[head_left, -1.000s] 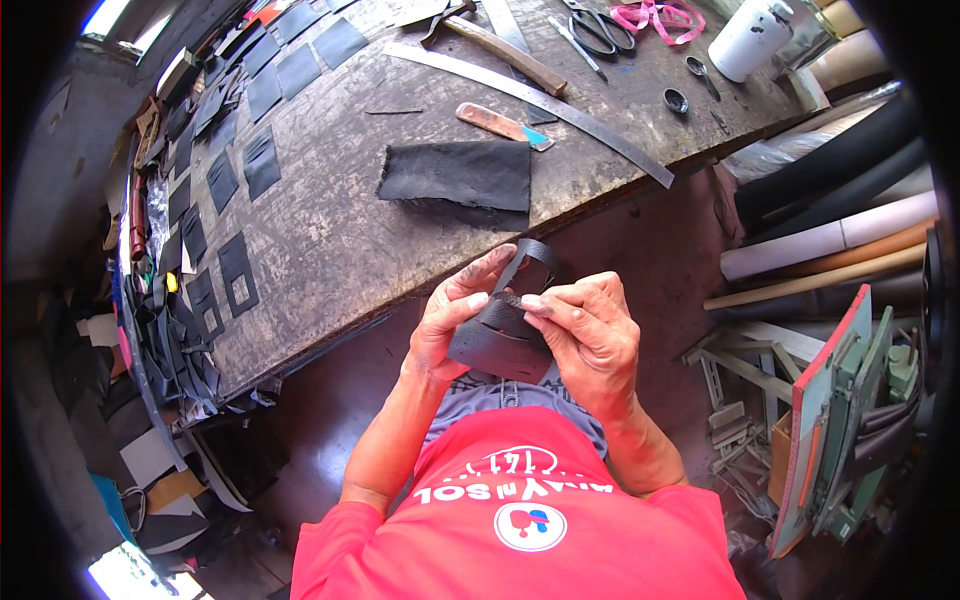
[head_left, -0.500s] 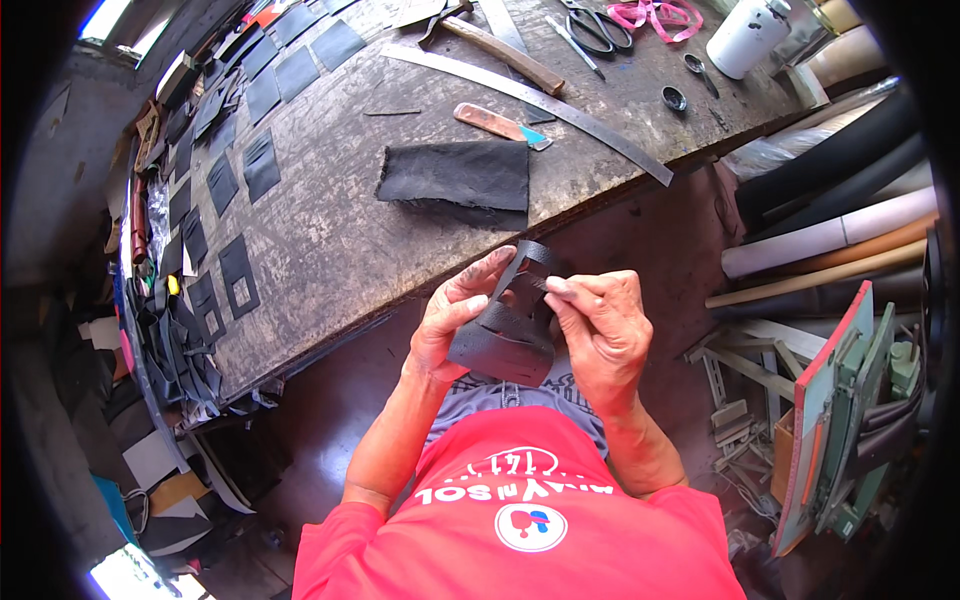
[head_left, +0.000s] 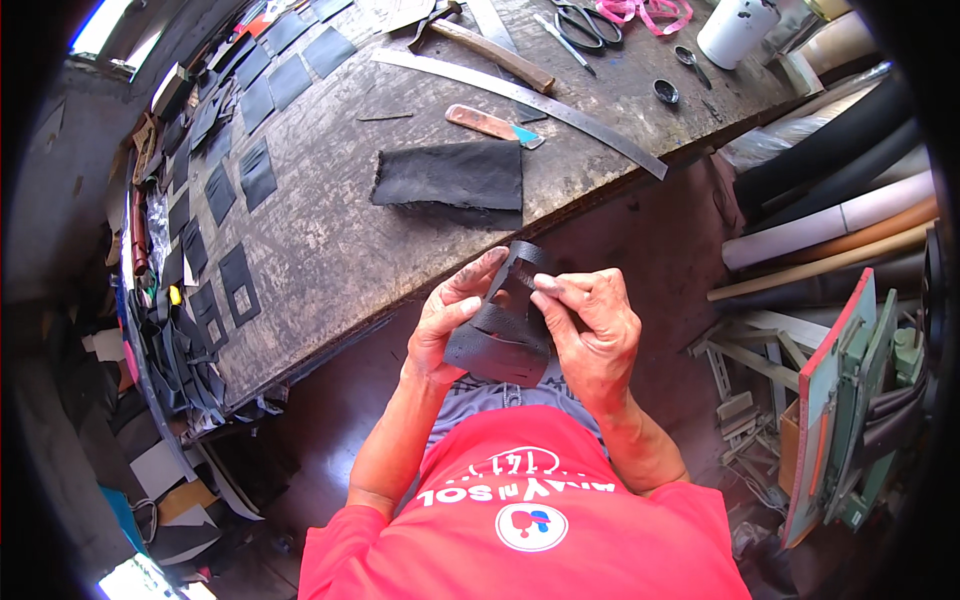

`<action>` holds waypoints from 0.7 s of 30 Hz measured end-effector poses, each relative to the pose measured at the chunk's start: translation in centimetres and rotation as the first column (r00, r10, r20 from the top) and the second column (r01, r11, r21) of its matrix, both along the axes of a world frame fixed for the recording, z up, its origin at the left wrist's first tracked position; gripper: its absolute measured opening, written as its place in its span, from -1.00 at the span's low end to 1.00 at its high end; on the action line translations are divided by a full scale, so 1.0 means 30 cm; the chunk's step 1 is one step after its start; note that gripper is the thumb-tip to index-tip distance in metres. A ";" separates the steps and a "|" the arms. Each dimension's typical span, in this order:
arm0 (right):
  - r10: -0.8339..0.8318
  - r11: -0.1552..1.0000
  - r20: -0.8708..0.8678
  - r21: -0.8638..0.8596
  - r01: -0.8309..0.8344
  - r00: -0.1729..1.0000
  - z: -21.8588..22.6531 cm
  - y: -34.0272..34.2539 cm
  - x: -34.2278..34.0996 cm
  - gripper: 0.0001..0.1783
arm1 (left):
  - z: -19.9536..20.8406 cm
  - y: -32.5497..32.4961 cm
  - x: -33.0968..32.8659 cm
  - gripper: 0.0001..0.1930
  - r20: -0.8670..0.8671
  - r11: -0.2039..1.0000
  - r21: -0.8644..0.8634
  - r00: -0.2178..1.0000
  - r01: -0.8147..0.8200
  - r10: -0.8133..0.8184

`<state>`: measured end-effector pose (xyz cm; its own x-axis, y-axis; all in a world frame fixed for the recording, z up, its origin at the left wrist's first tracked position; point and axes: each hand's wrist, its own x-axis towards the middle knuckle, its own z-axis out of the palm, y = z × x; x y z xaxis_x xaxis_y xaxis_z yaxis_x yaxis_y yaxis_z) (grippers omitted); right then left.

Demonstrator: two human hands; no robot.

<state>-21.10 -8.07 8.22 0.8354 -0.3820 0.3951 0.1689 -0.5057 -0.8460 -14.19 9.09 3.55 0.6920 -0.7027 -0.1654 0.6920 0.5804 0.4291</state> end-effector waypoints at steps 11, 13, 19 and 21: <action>-0.067 0.998 -0.011 -0.010 0.067 0.998 0.001 0.000 0.004 -0.71 | 0.013 -0.002 -0.004 -0.33 0.024 0.997 0.069 1.000 -0.020 0.018; -0.062 0.998 0.010 0.015 0.062 0.998 0.003 0.006 0.001 -0.70 | 0.028 -0.011 -0.007 -0.33 0.022 0.993 0.107 0.999 -0.044 0.042; -0.110 0.991 0.033 -0.073 0.113 0.993 -0.002 0.011 0.008 -0.70 | 0.039 -0.016 -0.005 -0.34 0.048 0.996 0.088 0.998 -0.034 0.030; -0.075 0.997 0.008 0.008 0.075 0.997 0.001 0.010 -0.001 -0.70 | 0.042 -0.018 -0.005 -0.34 0.054 0.995 0.093 0.998 -0.034 0.029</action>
<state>-21.11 -7.77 8.26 0.8009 -0.4465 0.3991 0.1379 -0.5111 -0.8484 -14.34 8.55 4.82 0.7231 -0.6633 -0.1926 0.6490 0.5570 0.5183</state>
